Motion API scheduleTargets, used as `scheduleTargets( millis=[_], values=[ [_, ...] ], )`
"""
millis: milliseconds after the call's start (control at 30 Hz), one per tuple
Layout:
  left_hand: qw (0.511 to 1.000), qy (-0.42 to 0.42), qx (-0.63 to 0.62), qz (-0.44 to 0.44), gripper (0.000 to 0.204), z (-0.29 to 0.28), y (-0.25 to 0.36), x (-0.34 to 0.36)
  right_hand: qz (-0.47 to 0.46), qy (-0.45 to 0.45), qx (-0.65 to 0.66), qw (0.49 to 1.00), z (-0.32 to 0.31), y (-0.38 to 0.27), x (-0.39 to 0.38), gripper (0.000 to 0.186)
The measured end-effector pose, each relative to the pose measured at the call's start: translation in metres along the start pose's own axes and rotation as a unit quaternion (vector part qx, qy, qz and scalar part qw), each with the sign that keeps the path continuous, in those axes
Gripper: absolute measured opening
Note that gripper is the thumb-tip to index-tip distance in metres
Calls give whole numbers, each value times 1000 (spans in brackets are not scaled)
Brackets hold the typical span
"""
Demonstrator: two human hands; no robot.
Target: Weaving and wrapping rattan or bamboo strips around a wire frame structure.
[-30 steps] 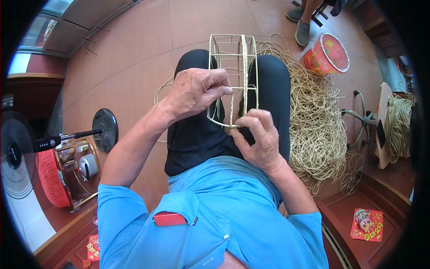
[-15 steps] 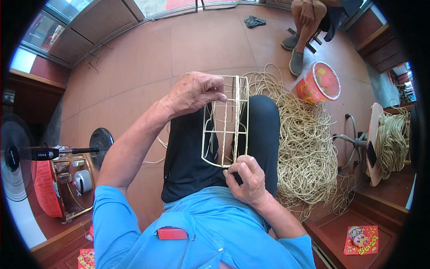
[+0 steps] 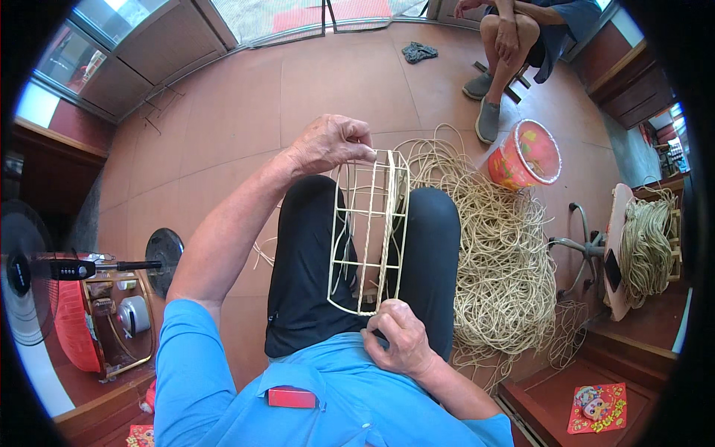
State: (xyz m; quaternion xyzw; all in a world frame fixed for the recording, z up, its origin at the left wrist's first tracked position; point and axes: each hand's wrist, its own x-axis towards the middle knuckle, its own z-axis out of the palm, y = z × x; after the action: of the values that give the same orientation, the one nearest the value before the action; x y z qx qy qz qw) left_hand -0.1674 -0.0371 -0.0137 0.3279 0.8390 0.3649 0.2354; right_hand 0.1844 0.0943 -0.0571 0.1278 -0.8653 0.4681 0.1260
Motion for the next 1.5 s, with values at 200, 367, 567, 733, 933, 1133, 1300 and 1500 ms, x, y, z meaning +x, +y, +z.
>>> scheduleTargets(
  millis=[200, 367, 567, 733, 933, 1133, 1300, 1500],
  values=[
    [997, -14, -71, 17, 15, 6, -19, 12, 13, -21, -9, 1000, -1, -2, -1, 21],
    [996, -17, -85, -9, 14, 5, -15, 15, 12, -25, -6, 1000, 0, -1, -3, 22],
    [996, -27, -85, 17, 15, 8, -26, 20, 19, -33, -10, 999, -2, -2, -2, 22],
    [993, -48, -105, -3, 16, 1, -27, 21, 14, -36, -10, 999, -1, 0, -3, 22],
    [992, -28, -121, 19, 14, 1, -34, 21, 12, -40, -13, 999, -2, 0, -3, 23],
    [993, -32, -115, 27, 15, 3, -32, 25, 16, -44, -8, 999, -2, 0, -3, 23],
    [994, -33, -107, 22, 16, 3, -31, 25, 11, -43, -7, 999, -2, 0, -1, 23],
    [992, -50, -113, 11, 15, 12, -44, 34, 18, -44, -13, 999, -2, -1, -2, 22]
  ],
)
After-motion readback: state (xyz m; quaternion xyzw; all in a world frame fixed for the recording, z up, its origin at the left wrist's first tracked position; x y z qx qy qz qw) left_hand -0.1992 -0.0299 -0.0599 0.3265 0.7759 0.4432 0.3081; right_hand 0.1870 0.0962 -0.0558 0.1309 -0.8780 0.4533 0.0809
